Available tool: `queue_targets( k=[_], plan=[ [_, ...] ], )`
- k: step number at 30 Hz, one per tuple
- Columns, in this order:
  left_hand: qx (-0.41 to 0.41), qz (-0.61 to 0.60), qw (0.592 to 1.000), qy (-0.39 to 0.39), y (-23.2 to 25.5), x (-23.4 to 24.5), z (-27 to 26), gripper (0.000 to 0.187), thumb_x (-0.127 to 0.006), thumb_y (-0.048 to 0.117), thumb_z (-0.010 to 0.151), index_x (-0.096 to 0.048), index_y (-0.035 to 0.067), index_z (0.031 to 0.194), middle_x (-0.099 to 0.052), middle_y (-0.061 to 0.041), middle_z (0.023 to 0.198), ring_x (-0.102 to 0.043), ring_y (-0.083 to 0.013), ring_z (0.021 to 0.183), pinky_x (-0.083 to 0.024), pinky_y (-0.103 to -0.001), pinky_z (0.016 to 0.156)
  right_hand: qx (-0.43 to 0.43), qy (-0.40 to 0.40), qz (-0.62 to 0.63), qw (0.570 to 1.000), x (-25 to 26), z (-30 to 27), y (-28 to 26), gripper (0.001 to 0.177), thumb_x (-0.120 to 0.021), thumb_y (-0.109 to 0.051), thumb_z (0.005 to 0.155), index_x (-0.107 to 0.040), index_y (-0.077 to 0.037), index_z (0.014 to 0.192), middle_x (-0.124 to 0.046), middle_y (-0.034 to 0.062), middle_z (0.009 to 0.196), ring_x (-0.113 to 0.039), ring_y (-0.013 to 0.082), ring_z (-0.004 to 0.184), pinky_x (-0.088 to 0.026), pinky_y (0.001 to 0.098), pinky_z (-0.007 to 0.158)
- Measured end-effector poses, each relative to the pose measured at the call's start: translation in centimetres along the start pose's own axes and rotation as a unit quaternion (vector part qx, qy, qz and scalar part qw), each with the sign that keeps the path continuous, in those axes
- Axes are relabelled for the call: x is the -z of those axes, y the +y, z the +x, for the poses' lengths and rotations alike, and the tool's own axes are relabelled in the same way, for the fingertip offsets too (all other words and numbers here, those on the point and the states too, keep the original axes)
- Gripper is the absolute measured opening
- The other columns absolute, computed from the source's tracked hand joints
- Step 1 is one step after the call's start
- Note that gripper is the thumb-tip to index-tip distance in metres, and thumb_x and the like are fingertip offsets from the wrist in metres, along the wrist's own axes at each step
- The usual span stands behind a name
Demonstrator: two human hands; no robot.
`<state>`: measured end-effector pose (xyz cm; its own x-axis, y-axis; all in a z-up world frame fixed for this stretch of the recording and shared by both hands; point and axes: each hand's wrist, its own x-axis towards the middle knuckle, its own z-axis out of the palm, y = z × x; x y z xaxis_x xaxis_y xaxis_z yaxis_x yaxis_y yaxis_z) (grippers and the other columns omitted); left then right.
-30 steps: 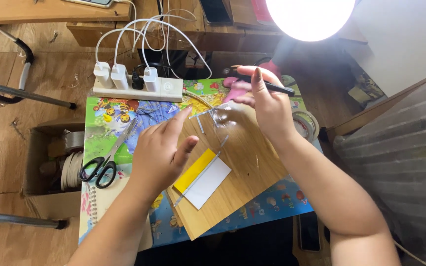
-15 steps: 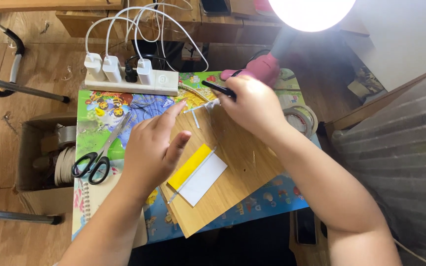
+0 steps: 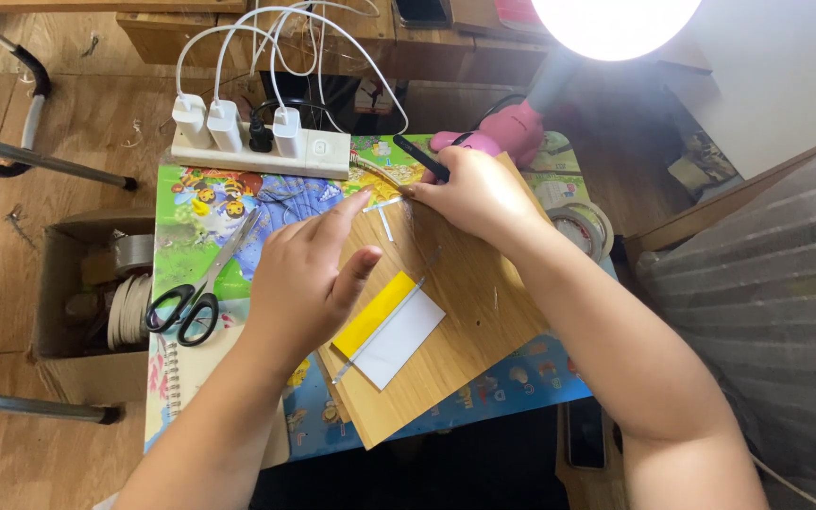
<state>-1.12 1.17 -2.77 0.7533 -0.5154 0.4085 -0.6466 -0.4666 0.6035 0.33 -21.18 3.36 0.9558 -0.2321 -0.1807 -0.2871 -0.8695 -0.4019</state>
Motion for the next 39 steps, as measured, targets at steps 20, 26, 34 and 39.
queue_targets(
  k=[20, 26, 34, 39],
  plan=[
    [0.019, -0.003, 1.000, -0.013, -0.7, -0.6, -0.5, 0.076, -0.031, 0.065, 0.101, -0.050, 0.011, 0.151, -0.071, -0.024, 0.120, -0.070, -0.0430, 0.107, -0.047, -0.057, 0.095, 0.008, -0.069, 0.162, 0.984, -0.3, 0.5, 0.0, 0.019, -0.076, -0.036, 0.088, -0.074, -0.017, 0.089, -0.057, 0.0006, 0.074, -0.057, 0.0153, 0.068, -0.041, 0.0287, 0.056],
    [0.011, -0.029, 1.000, -0.003, 0.1, 0.3, -0.2, 0.078, -0.035, 0.058, 0.102, -0.033, 0.004, 0.159, -0.070, -0.027, 0.125, -0.069, -0.0476, 0.107, -0.048, -0.057, 0.095, 0.038, -0.138, 0.343, 0.928, -2.7, 1.4, 0.2, 0.015, -0.074, -0.021, 0.088, -0.071, -0.007, 0.093, -0.047, -0.0008, 0.067, -0.044, 0.0074, 0.053, -0.033, 0.0190, 0.044],
    [0.021, -0.040, 0.999, 0.010, 0.6, 0.8, -0.2, 0.072, -0.031, 0.043, 0.107, -0.016, -0.001, 0.162, -0.069, -0.031, 0.124, -0.065, -0.0561, 0.106, -0.046, -0.062, 0.095, 0.115, -0.139, 0.410, 0.894, 2.3, -1.5, -2.6, 0.025, -0.084, -0.024, 0.087, -0.069, -0.005, 0.091, -0.047, -0.0013, 0.057, -0.041, 0.0040, 0.049, -0.033, 0.0166, 0.044],
    [0.067, -0.107, 0.992, 0.010, 1.3, 1.6, 0.0, 0.085, -0.033, 0.059, 0.100, -0.016, 0.002, 0.162, -0.057, -0.032, 0.143, -0.060, -0.0513, 0.124, -0.044, -0.061, 0.102, 0.126, -0.131, 0.372, 0.910, 3.3, -2.8, -0.4, 0.020, -0.083, -0.021, 0.086, -0.071, -0.006, 0.093, -0.049, -0.0006, 0.063, -0.046, 0.0049, 0.053, -0.036, 0.0181, 0.046]
  ],
)
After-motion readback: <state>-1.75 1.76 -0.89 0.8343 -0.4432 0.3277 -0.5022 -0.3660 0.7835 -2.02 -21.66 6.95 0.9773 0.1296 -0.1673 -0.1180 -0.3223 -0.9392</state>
